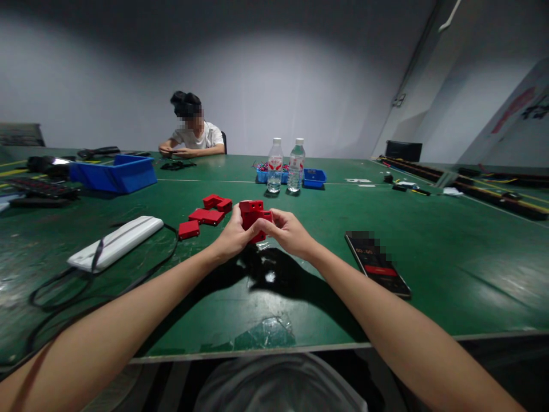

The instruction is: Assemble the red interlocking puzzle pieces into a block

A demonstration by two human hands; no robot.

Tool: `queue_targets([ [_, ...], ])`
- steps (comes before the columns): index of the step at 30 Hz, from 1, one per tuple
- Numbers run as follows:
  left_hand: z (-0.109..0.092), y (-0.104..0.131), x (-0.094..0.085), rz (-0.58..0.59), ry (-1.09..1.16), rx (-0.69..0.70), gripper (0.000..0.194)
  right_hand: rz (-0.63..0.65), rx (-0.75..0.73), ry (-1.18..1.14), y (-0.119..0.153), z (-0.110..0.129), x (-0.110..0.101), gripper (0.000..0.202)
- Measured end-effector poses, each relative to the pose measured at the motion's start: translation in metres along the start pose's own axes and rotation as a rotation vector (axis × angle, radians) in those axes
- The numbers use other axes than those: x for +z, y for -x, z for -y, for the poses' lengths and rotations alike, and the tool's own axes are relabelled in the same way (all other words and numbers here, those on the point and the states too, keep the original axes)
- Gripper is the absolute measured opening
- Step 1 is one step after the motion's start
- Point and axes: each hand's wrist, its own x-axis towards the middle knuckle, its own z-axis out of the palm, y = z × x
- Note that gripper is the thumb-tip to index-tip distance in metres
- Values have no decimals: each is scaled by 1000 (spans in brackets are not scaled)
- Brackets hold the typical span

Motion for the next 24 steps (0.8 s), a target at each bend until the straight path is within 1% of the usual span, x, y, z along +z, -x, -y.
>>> queue_targets([
  [3, -4, 1, 2, -15, 25, -30, 67, 34, -18, -52, -1, -3, 0, 43],
  [7, -4, 0, 3, -13, 76, -69, 72, 31, -17, -23, -2, -7, 1, 44],
  [12, -1, -4, 5, -67, 330, -172, 58, 1, -33, 18, -1, -10, 6, 49],
  [15, -2, -5, 5, -84, 372, -225, 54, -25, -34, 122, 1, -7, 8, 49],
  [19, -2, -7, 3, -104, 389, -234, 52, -46, 2, 195, 4, -1, 9, 48],
  [24, 1, -11, -2, -118, 429, -199, 46, -51, 49, 183, 3, -4, 9, 43],
])
